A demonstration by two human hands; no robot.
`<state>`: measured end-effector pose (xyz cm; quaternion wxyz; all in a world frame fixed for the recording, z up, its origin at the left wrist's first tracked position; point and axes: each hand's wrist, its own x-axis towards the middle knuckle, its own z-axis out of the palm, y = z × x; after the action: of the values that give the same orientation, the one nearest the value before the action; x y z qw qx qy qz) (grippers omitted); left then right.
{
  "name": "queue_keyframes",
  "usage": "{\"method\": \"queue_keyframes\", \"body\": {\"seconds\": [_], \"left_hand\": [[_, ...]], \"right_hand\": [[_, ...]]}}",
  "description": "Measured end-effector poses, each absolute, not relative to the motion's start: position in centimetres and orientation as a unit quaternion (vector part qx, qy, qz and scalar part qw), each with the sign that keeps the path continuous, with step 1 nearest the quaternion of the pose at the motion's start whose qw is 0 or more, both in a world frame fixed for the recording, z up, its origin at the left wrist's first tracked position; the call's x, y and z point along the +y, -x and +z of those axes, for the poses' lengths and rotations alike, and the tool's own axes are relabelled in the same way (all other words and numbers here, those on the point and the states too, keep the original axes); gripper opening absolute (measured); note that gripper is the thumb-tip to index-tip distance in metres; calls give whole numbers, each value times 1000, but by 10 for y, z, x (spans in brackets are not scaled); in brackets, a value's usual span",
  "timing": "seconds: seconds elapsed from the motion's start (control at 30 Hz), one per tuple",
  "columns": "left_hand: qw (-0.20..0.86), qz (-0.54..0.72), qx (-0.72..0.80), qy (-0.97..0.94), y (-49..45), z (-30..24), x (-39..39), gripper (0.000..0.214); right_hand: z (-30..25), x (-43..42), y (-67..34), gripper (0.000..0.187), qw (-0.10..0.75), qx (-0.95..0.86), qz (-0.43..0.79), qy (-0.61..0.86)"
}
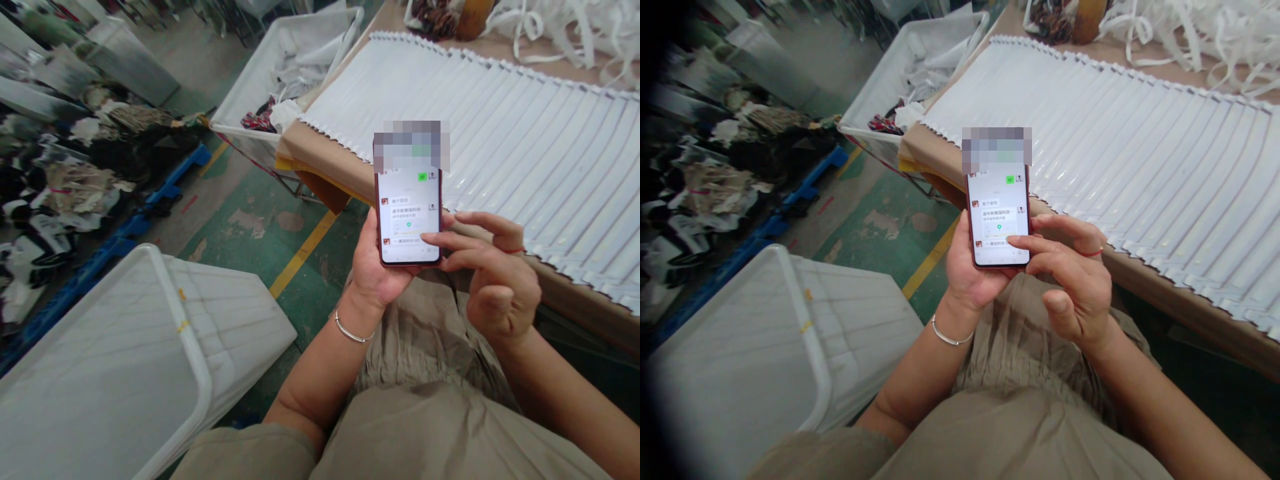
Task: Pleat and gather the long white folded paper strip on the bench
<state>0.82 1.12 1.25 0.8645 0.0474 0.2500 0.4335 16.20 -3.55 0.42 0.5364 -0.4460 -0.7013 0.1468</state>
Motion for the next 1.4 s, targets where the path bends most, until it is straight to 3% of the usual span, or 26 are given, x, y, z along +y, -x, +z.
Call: {"method": "queue_keyframes", "body": {"seconds": [0.13,0.73,1.4], "left_hand": [[864,437,245,-46,-11,14,11,72],[863,435,247,-63,-1,9,14,74],[858,454,231,-65,-4,15,19,72]], "right_hand": [[9,-31,-158,52,533,-715,142,430],[0,-42,-165,52,557,-699,133,429],[1,-48,-166,46,500,-742,172,412]]}}
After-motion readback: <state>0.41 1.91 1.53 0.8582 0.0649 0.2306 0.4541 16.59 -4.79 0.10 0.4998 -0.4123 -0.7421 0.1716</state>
